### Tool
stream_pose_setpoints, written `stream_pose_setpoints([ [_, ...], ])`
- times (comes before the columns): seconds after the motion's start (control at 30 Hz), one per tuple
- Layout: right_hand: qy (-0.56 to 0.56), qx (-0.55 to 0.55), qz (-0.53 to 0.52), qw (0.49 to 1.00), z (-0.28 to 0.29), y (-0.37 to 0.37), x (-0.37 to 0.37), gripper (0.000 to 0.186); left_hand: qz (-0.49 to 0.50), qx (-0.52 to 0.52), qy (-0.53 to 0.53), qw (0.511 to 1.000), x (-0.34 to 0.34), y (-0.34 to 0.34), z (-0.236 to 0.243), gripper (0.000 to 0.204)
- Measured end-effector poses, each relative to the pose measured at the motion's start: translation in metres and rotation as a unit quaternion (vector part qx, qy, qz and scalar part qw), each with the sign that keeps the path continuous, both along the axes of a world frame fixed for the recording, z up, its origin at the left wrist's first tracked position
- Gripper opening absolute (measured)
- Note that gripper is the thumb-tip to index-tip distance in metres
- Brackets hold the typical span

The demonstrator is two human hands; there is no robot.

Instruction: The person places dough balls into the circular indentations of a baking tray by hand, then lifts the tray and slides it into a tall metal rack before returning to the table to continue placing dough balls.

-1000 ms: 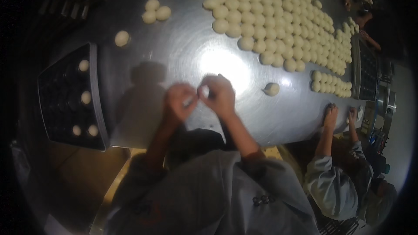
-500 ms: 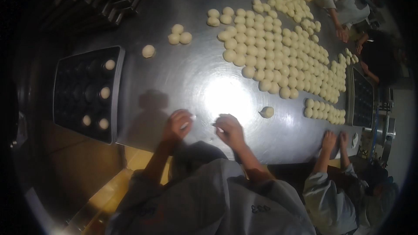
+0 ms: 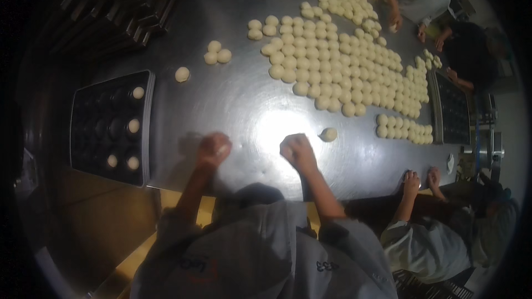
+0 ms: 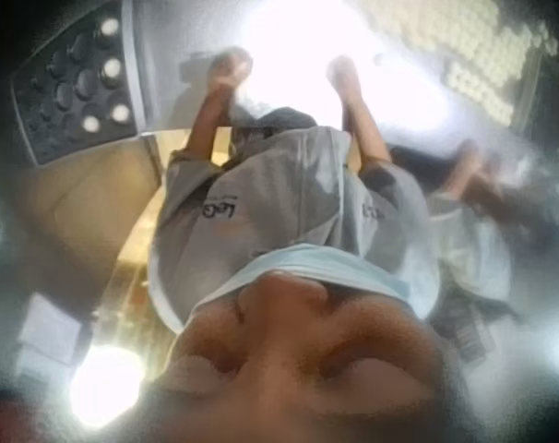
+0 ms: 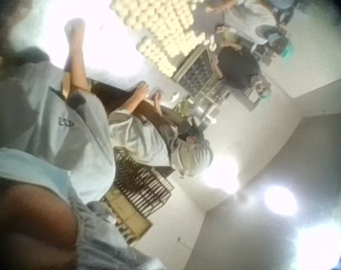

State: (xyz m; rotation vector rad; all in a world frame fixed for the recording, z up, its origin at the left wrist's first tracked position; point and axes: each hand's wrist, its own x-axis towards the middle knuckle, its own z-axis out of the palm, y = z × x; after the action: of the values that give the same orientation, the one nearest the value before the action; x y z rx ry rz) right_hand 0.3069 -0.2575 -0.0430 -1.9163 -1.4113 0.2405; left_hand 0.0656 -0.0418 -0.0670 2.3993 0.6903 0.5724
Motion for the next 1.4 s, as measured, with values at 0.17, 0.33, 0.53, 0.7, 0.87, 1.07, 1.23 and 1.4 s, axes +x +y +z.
stream_pose_setpoints([
  [0.17, -0.033, 0.073, -0.103, 0.991, -0.002, 0.081, -0.018, 0.012, 0.003, -0.021, -0.065, 0.998, 0.058, 0.011, 0.015, 0.011],
  [0.33, -0.013, 0.067, -0.054, 0.996, 0.001, 0.037, -0.047, 0.022, -0.046, -0.024, -0.028, 0.998, 0.027, -0.029, 0.01, 0.029],
  [0.53, 0.069, -0.057, -0.047, 0.995, 0.036, 0.015, -0.036, 0.066, 0.046, -0.043, 0.089, 0.994, 0.005, -0.023, 0.052, 0.061],
  [0.7, 0.027, -0.181, 0.062, 0.981, 0.04, 0.031, -0.001, 0.051, 0.023, -0.053, 0.112, 0.992, 0.016, -0.003, 0.052, 0.027],
  [0.87, 0.278, -0.319, 0.084, 0.902, 0.053, 0.072, 0.047, 0.035, -0.153, -0.229, 0.16, 0.948, -0.009, 0.055, 0.07, 0.027],
  [1.07, 0.407, -0.176, 0.087, 0.892, 0.093, 0.136, -0.054, 0.047, -0.052, -0.357, -0.089, 0.928, -0.187, 0.099, 0.151, 0.053],
  [1.23, 0.358, -0.162, 0.215, 0.894, 0.115, 0.282, -0.211, 0.044, 0.179, -0.241, -0.107, 0.948, -0.344, 0.143, 0.159, 0.056],
  [1.4, 0.083, 0.012, 0.277, 0.957, 0.104, 0.441, -0.354, 0.042, 0.246, -0.241, -0.169, 0.924, -0.422, 0.173, 0.173, 0.053],
])
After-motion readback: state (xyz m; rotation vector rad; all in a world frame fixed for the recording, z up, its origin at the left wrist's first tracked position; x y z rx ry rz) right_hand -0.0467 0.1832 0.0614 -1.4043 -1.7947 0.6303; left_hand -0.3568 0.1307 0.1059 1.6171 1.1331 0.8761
